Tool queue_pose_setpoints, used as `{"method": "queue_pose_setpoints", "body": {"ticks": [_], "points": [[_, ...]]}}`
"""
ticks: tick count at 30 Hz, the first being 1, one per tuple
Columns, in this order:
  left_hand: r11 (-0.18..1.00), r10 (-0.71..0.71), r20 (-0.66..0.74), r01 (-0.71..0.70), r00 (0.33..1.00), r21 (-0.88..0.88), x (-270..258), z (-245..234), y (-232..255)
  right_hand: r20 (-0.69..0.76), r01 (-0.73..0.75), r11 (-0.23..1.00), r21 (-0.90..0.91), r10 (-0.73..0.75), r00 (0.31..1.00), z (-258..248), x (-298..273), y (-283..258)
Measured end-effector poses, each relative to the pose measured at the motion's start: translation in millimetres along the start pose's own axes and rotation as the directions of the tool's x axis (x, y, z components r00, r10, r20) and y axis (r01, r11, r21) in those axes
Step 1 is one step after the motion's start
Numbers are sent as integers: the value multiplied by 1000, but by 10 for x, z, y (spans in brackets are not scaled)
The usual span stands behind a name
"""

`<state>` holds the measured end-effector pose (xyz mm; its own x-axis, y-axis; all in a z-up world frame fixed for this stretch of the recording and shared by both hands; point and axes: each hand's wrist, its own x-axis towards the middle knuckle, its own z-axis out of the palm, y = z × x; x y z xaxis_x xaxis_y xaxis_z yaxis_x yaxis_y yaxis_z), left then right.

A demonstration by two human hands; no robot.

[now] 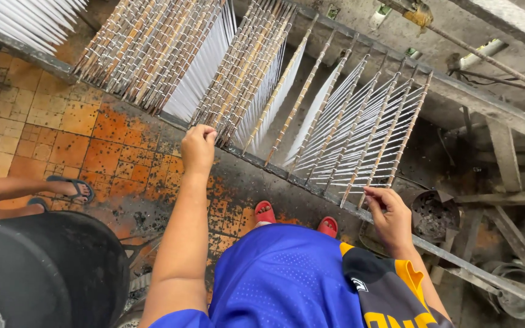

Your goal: Dipping racks of candle wicks into molten wax and hanging them on a frame to dry.

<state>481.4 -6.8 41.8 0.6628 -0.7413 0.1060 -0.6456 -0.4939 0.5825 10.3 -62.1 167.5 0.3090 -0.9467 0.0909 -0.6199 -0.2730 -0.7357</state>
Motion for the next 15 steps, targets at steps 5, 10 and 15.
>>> {"method": "queue_pose_setpoints", "body": {"ticks": [5,10,15], "points": [[1000,-10,-86,10,996,0,265,-47,-460,-2,2,1000,0,-2,1000,-5,-57,29],[996,-66,-61,70,996,61,627,-246,-635,-10,-6,1000,-15,5,1000,-20,-100,18],[971,-218,176,196,960,137,921,-249,-874,17,-20,1000,-4,20,1000,-48,-115,-65]]}}
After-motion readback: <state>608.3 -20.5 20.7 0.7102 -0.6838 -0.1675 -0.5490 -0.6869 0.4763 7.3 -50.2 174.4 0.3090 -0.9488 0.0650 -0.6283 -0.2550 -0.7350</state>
